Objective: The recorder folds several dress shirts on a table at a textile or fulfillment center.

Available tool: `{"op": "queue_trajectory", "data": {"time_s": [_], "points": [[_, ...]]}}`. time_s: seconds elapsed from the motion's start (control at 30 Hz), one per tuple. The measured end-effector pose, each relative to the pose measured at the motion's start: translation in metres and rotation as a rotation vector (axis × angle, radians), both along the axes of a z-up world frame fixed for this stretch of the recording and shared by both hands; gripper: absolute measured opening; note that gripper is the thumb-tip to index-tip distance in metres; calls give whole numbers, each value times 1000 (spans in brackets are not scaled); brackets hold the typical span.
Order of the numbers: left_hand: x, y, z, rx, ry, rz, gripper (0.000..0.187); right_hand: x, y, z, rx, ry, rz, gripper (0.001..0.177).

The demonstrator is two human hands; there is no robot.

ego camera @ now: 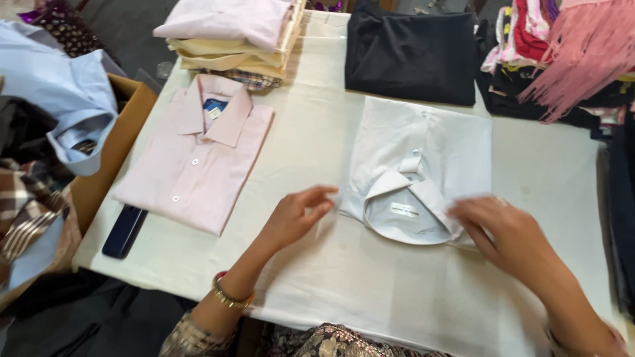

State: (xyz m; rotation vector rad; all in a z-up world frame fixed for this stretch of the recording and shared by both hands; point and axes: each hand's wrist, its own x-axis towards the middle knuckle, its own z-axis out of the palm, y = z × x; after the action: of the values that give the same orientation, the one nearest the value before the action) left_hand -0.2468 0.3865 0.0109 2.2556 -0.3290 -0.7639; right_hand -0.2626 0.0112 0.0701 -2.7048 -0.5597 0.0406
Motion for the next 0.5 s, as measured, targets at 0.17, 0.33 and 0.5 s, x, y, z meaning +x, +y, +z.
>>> {"op": "queue_trajectory", "data": {"time_s": [0.17,0.33,0.5], "points": [[8,-20,-35,-735,-206,517,44,96,106,-18,13,-133,541,30],[-34,-33,-29,-1011,-29,845,47,117,174,-25,-245,-4,780,40],[-60,-44,-38,-1291,179,1026,53,120,193,-12,-586,229,732,40]]}}
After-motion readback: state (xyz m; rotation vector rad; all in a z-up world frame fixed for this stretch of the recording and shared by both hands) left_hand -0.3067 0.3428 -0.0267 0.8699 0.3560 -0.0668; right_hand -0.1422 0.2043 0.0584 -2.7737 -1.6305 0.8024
